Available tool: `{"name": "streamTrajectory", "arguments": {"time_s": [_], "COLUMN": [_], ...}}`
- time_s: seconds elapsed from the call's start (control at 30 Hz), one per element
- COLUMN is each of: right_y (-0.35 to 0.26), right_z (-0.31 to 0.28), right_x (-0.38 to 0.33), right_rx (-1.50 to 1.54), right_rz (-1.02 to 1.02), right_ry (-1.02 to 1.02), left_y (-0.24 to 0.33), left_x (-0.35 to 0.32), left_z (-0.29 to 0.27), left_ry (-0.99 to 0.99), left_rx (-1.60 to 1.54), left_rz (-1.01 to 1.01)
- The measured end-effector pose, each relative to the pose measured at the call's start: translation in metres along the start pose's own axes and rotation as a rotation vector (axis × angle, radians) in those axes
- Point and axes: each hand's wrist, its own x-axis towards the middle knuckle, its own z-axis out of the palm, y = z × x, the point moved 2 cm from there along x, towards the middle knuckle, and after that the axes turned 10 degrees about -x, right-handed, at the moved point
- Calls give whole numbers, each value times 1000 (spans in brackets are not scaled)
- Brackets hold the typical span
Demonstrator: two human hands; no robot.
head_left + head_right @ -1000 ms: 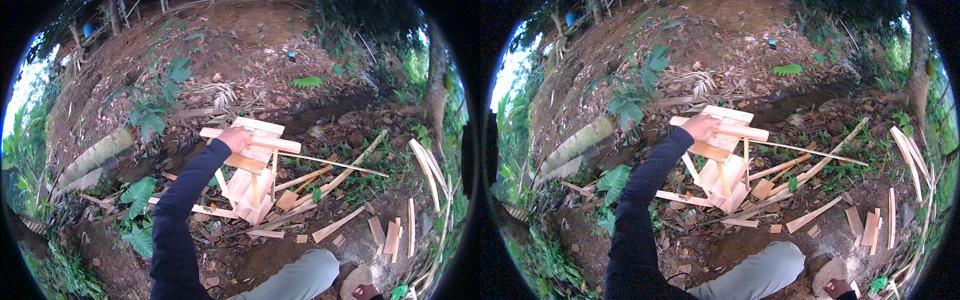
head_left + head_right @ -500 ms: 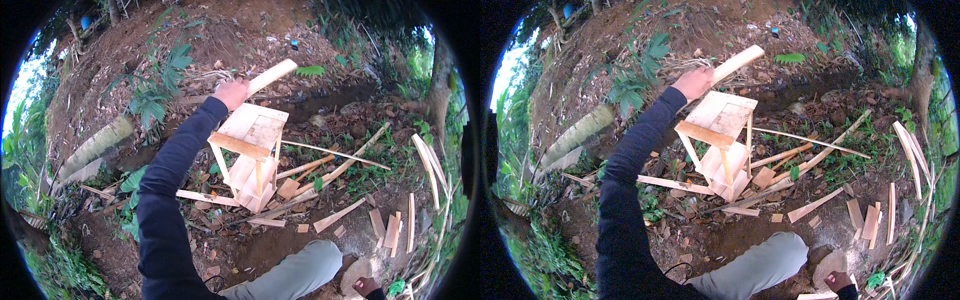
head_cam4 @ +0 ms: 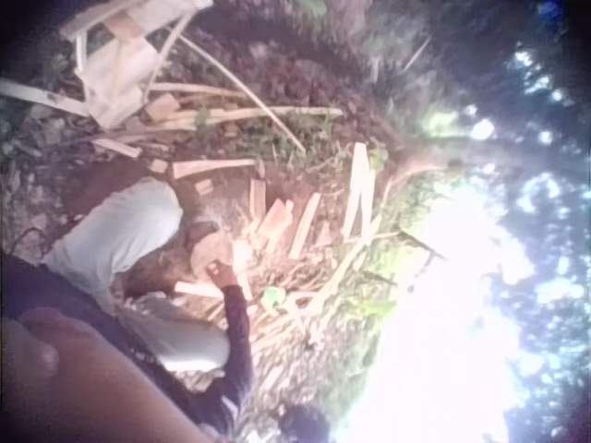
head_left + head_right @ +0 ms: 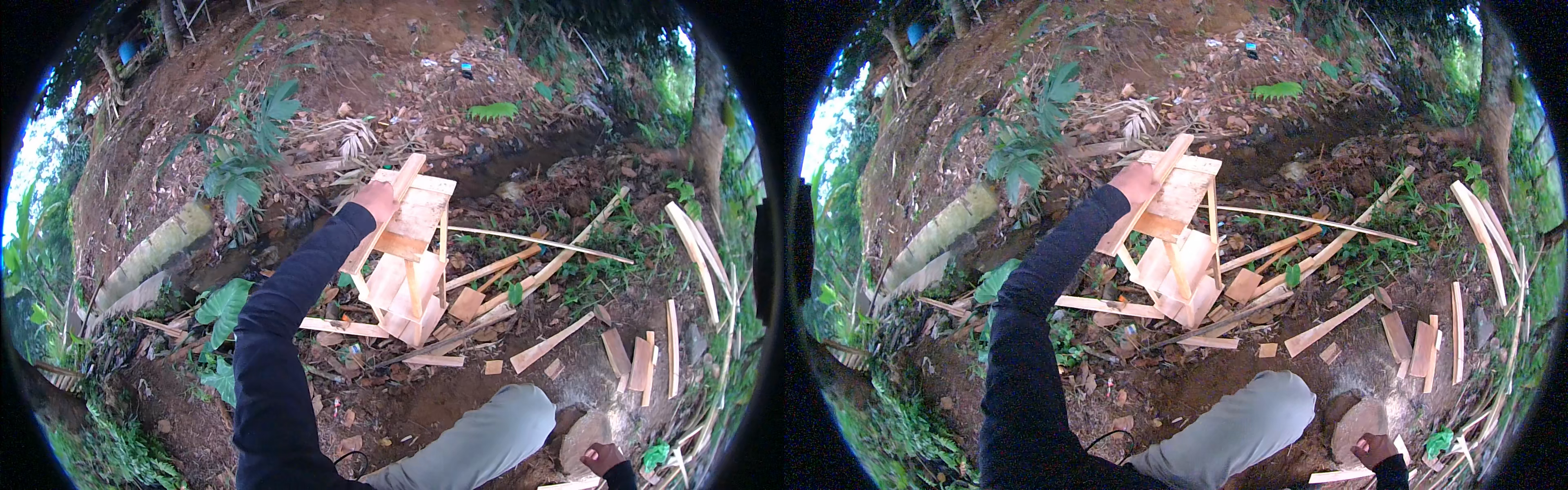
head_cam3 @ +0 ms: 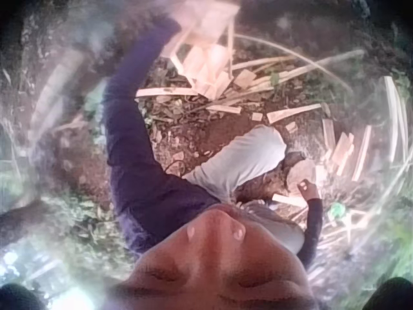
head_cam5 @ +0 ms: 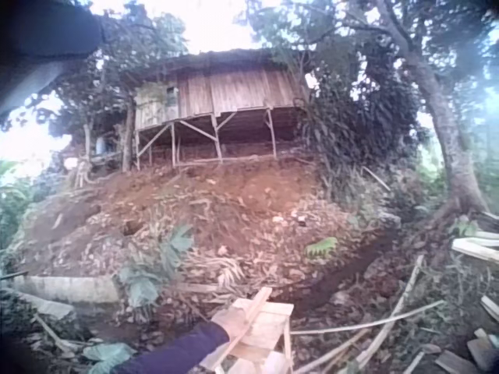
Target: The person assembles a wooden structure using pre-cut planks and a hammer. They sit on the ground in a wooded area, picking up pieces of wood, aligning them, and hammering them together to form a frame.
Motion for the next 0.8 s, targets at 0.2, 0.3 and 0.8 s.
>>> {"name": "streamTrajectory", "arguments": {"time_s": [0.2,0.3,0.8], "right_y": [3,-2,-9], "right_z": [3,1,-9], "right_x": [3,3,-1], "right_rx": [-16,12,-37], "right_rz": [-55,-17,5], "right_ry": [-6,-21,-84], "left_y": [2,-5,6], "left_x": [-2,-2,-7], "left_z": [-10,-11,-8], "left_ry": [-55,-12,-43], "left_rx": [27,58,50], "left_rz": [-79,-100,-85]}}
